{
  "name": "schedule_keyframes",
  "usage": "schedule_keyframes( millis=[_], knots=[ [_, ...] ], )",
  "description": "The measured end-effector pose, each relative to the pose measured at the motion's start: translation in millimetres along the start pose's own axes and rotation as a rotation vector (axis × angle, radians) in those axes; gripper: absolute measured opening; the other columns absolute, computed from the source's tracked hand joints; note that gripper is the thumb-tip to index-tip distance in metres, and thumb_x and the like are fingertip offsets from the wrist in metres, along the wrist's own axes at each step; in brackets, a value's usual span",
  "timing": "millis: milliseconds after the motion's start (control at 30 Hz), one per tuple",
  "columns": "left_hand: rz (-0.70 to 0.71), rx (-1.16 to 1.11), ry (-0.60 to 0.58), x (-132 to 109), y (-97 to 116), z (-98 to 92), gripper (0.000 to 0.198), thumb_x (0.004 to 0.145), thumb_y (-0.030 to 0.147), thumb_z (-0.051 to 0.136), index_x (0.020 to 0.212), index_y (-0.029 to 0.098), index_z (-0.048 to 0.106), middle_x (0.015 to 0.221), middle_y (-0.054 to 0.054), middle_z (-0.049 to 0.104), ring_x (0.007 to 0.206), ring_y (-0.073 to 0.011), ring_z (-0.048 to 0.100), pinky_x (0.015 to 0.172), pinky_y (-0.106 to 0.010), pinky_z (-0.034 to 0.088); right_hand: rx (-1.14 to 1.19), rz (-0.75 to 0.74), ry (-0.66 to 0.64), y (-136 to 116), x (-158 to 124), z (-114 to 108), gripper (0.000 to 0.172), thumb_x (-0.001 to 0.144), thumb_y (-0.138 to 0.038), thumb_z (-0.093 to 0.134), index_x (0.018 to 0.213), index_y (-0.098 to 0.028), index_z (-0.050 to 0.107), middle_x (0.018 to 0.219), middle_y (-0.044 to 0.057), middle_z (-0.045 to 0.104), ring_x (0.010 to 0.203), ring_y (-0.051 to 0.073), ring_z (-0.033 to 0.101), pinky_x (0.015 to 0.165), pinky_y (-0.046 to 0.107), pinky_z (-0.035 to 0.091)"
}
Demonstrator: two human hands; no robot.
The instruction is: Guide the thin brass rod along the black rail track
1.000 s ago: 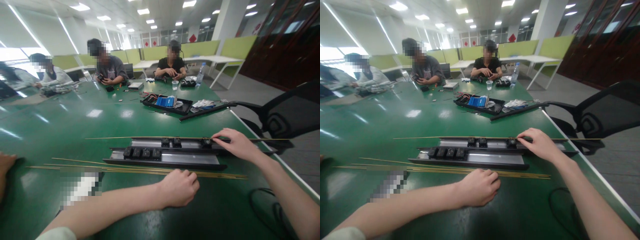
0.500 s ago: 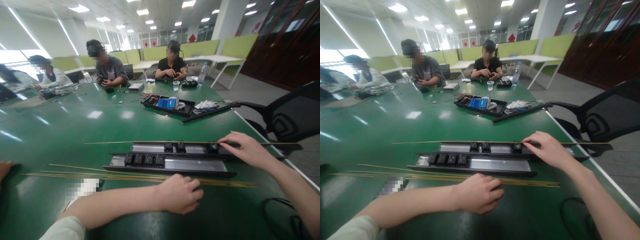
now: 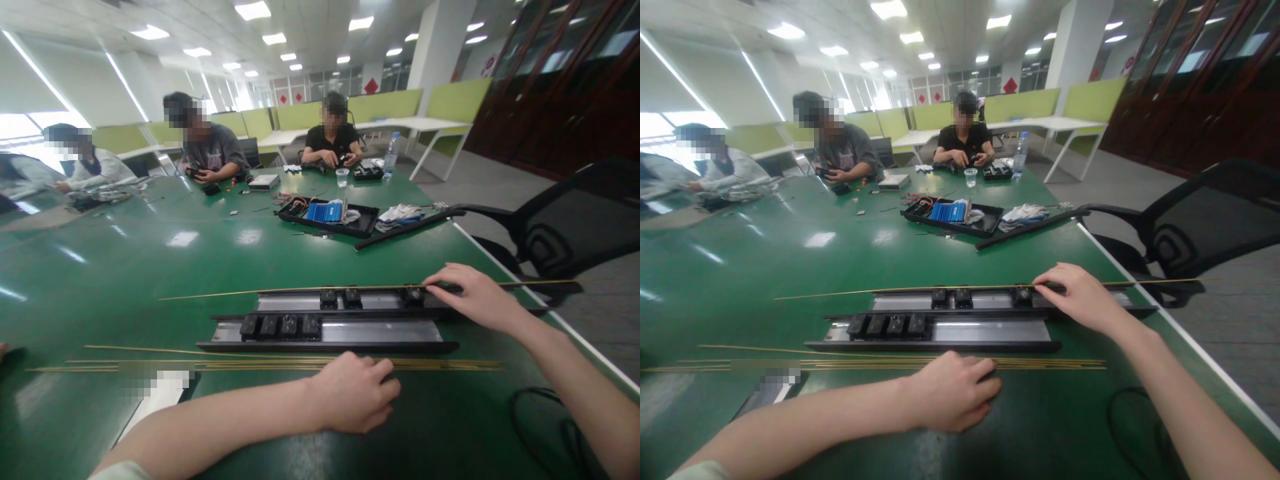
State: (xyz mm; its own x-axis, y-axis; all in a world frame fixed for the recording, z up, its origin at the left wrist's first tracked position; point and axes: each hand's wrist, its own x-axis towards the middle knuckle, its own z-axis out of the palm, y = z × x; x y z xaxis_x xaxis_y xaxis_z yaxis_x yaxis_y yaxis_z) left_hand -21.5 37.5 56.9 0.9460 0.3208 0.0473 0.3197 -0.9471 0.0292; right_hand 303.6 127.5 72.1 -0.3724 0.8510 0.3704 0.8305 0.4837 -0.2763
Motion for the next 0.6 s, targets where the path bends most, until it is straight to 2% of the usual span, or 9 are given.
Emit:
schedule_keyframes(
  millis=[167, 300, 500, 600],
  knots=[
    [-0.062, 0.044, 0.008, 10.4, 11.4, 1.8, 0.022, 0.097, 0.041, 0.054, 0.103, 0.02, 0.055, 0.101, -0.005, 0.058, 0.076, -0.0199, 0.064, 0.05, -0.031, 0.049, 0.007, 0.012, 0.026, 0.5, -1.9, -1.3, 0.023, 0.089, -0.044, 0.059, 0.092, -0.027, 0.075, 0.099, 0.004, 0.076, 0.097, 0.024, 0.067, 0.093, 0.043, 0.051],
    [-0.117, 0.063, 0.026, 21.5, 22.2, 10.6, 0.02, 0.097, 0.038, 0.055, 0.095, 0.019, 0.053, 0.095, -0.005, 0.057, 0.081, -0.0204, 0.061, 0.055, -0.03, 0.051, -0.002, 0.019, 0.037, -0.8, -2.9, -3.4, 0.024, 0.09, -0.044, 0.058, 0.092, -0.027, 0.075, 0.098, 0.004, 0.076, 0.096, 0.024, 0.067, 0.093, 0.045, 0.052],
    [-0.233, -0.018, 0.174, 29.7, 31.3, 39.0, 0.013, 0.093, 0.032, 0.056, 0.095, 0.021, 0.049, 0.095, -0.004, 0.056, 0.084, -0.0212, 0.059, 0.058, -0.031, 0.051, 0.004, 0.005, 0.054, -7.0, -3.4, -4.3, 0.024, 0.091, -0.042, 0.056, 0.089, -0.026, 0.074, 0.093, 0.006, 0.075, 0.091, 0.024, 0.066, 0.086, 0.043, 0.053],
    [-0.237, -0.037, 0.223, 29.0, 30.8, 44.2, 0.012, 0.093, 0.032, 0.055, 0.093, 0.021, 0.049, 0.094, -0.003, 0.056, 0.085, -0.021, 0.059, 0.059, -0.031, 0.05, -0.001, 0.031, 0.06, -8.4, -3.3, -3.4, 0.024, 0.091, -0.043, 0.056, 0.089, -0.027, 0.074, 0.092, 0.005, 0.075, 0.09, 0.023, 0.066, 0.086, 0.043, 0.052]
  ],
)
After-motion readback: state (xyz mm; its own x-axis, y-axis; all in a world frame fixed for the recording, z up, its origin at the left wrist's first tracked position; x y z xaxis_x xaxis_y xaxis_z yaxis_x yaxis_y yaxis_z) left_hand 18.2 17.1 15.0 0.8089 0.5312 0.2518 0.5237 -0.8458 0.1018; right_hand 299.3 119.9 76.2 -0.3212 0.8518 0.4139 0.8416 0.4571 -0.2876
